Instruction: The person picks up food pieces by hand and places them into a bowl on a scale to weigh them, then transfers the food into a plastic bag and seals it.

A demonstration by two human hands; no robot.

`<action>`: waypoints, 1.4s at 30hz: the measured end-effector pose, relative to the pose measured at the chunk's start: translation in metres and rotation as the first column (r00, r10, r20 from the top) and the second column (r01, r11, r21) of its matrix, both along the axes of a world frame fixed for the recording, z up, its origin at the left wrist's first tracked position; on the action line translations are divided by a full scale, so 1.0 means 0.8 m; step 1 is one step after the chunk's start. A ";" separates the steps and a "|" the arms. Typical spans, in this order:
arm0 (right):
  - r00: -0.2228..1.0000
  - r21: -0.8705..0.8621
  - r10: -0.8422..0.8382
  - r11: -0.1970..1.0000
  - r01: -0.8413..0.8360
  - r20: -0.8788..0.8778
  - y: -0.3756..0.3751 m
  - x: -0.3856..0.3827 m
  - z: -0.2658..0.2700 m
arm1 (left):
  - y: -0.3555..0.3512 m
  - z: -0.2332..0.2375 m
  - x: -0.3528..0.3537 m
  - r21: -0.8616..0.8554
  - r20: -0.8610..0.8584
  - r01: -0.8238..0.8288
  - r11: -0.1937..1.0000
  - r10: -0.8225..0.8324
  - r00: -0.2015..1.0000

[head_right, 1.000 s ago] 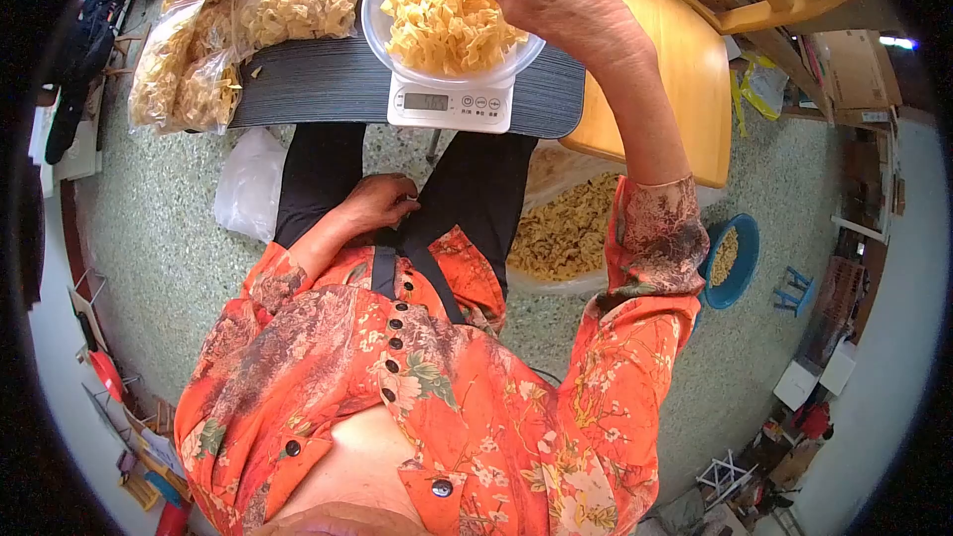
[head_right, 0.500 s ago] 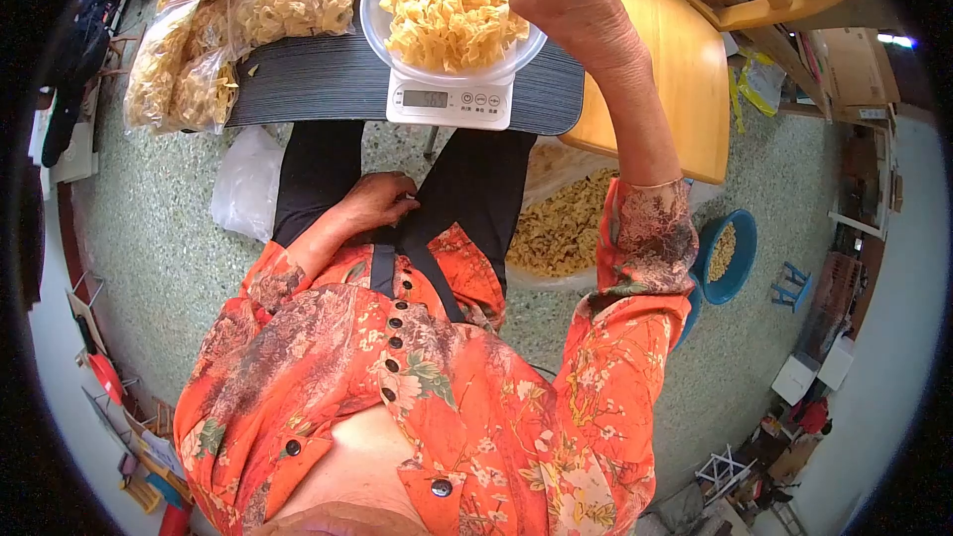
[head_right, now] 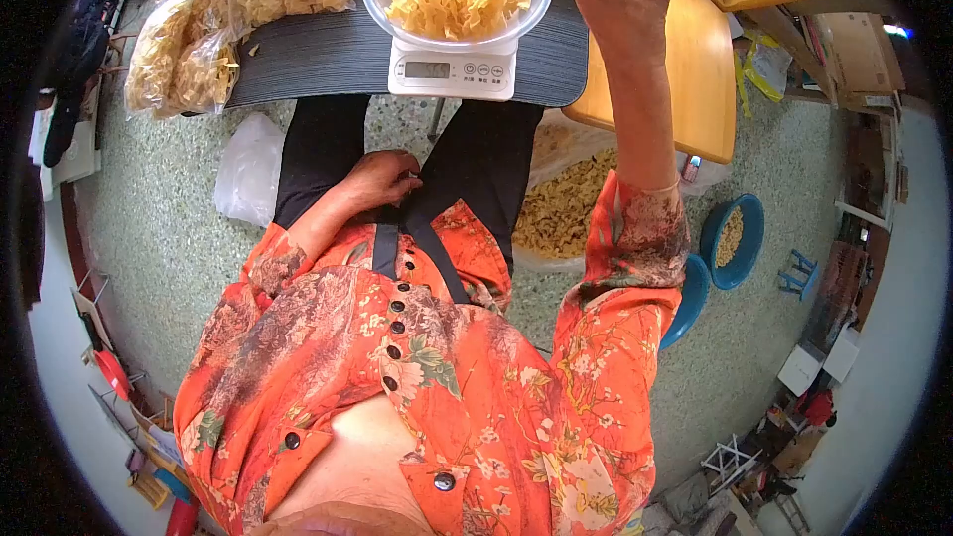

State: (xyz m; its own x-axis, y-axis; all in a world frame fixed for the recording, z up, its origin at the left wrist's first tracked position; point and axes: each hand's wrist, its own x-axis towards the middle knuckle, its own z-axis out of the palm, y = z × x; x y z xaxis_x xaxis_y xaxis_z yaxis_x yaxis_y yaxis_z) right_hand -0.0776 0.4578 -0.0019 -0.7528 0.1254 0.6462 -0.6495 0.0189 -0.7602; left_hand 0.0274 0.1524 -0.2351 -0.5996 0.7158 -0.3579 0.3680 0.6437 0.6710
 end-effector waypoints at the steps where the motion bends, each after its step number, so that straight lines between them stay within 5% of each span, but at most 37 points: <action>1: 0.999 -0.015 0.031 0.999 -0.031 -0.013 0.002 0.007 -0.004 | -0.001 -0.003 0.001 0.000 0.003 0.003 1.000 -0.003 1.000; 5: 0.998 -0.154 0.034 0.988 -0.026 0.050 -0.013 0.038 -0.010 | -0.003 -0.004 0.001 0.008 -0.034 0.026 1.000 -0.025 0.999; 7: 0.993 -0.200 -0.103 0.973 0.112 0.055 -0.025 0.048 -0.016 | -0.003 -0.004 0.000 0.032 -0.050 0.024 0.999 -0.022 0.998; 9: 0.993 -0.229 0.121 0.966 -0.118 -0.002 -0.007 0.060 -0.032 | -0.003 -0.002 0.001 0.045 -0.048 0.011 0.999 -0.009 0.999; 13: 0.985 -0.378 0.165 0.916 -0.138 0.042 -0.014 0.113 -0.056 | -0.002 0.005 0.002 0.035 -0.043 0.009 0.999 -0.008 0.999; 22: 0.896 -0.671 -0.052 0.643 0.368 0.442 0.018 0.291 -0.206 | -0.001 0.000 -0.003 0.102 -0.068 0.027 0.994 -0.020 0.998; 28: 0.753 -0.591 -0.149 0.531 0.607 0.641 0.016 0.354 -0.271 | 0.002 0.002 -0.004 0.050 -0.054 0.048 0.998 -0.045 0.998; 40: 0.776 -0.626 -0.140 0.512 0.588 0.614 0.015 0.334 -0.268 | -0.004 0.002 -0.009 0.086 -0.094 0.016 0.996 -0.007 0.996; 42: 0.746 -0.594 -0.175 0.501 0.630 0.643 0.021 0.340 -0.287 | -0.007 0.013 -0.009 0.243 -0.177 -0.033 0.970 0.078 0.981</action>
